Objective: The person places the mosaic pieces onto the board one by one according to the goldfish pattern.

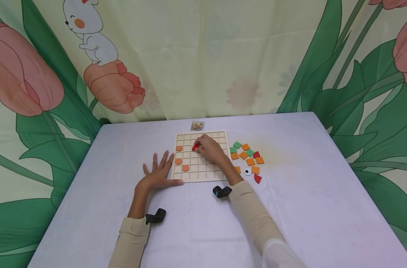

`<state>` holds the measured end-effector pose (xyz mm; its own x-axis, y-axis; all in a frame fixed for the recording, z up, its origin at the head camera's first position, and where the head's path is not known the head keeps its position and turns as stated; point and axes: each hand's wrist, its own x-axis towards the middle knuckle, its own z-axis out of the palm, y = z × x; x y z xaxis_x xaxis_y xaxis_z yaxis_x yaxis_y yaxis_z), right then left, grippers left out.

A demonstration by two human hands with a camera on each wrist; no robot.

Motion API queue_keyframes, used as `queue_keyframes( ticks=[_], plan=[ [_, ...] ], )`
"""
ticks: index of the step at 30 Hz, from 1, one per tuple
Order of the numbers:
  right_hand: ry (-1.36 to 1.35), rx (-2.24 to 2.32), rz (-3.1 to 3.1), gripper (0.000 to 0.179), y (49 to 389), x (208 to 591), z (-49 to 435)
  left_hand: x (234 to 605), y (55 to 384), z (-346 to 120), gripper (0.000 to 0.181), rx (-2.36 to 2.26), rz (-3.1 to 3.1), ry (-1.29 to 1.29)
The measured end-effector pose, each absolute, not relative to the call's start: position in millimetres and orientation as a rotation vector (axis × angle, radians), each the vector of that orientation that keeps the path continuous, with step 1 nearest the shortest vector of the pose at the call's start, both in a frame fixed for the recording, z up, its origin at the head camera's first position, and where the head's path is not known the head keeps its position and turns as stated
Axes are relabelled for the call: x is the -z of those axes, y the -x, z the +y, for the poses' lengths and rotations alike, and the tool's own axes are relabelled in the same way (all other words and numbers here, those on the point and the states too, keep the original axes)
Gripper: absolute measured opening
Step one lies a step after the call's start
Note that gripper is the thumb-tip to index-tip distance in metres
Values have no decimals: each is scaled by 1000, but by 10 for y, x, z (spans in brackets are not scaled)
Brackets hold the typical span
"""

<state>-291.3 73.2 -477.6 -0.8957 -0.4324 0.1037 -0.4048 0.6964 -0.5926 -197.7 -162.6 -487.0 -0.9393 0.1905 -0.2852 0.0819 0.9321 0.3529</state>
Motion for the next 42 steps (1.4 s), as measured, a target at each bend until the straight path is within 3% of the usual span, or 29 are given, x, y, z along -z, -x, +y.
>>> queue_keyframes(
  ticks=[42],
  plan=[
    [620,946,2881,22,2930,4797,655,4864,1976,-1608,121,-474,2780,-195]
  ],
)
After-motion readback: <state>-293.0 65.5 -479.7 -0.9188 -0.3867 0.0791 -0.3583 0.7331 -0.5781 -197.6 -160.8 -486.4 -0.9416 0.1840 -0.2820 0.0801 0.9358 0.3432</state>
